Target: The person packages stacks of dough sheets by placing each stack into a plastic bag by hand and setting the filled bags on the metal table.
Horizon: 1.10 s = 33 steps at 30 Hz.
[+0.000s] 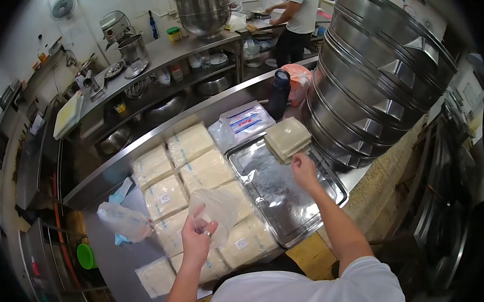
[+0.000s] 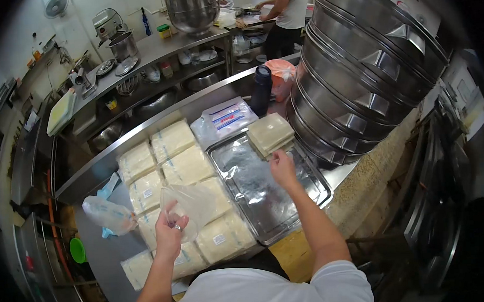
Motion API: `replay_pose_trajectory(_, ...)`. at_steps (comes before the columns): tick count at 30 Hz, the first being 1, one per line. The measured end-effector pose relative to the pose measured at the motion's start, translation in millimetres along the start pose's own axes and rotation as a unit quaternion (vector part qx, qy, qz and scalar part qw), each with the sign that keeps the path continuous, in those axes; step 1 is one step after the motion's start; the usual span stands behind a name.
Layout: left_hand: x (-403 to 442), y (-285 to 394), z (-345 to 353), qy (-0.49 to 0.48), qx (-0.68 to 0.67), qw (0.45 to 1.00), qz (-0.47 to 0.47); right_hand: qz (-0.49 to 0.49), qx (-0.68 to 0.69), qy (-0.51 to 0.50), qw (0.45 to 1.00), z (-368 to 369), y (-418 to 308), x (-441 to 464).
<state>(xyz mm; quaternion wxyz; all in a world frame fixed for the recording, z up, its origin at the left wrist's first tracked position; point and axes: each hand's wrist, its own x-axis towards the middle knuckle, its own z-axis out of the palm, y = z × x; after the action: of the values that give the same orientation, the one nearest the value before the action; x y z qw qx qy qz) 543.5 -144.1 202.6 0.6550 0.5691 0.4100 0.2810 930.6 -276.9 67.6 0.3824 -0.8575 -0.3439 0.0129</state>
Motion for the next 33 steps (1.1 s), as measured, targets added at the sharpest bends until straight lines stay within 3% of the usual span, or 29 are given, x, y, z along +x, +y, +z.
replay_pose_trajectory(4,-4,3,26,-0.014,0.052,0.998,-0.020,-0.131,-0.200,-0.068,0.969,-8,40,86)
replay_pose_trajectory(7,-7,-1,39,0.002,0.056,0.997,-0.053,-0.276,-0.398,-0.108,0.868,-3,53,126)
replay_pose_trajectory(11,-6,-11,51,0.030,0.063,0.996,-0.052,-0.300,-0.356,-0.303,0.832,-6,53,165)
replay_pose_trajectory(14,-4,-16,56,0.039,0.065,0.995,-0.058,-0.354,-0.360,-0.330,0.798,0,71,179)
replay_pose_trajectory(19,7,-30,57,0.040,0.039,0.996,-0.069,-0.497,-0.396,-0.132,0.761,3,91,155)
replay_pose_trajectory(22,10,-1,60,0.037,0.036,0.981,-0.187,-0.489,-0.391,-0.091,0.774,13,92,149)
replay_pose_trajectory(25,16,17,47,0.012,0.034,0.971,-0.235,-0.472,-0.397,-0.110,0.779,17,90,151)
replay_pose_trajectory(28,19,27,20,-0.053,-0.073,0.975,-0.205,-0.415,-0.402,-0.163,0.800,15,77,155)
replay_pose_trajectory(33,28,47,-9,-0.040,-0.003,0.980,-0.195,-0.244,-0.222,-0.341,0.880,10,63,212)
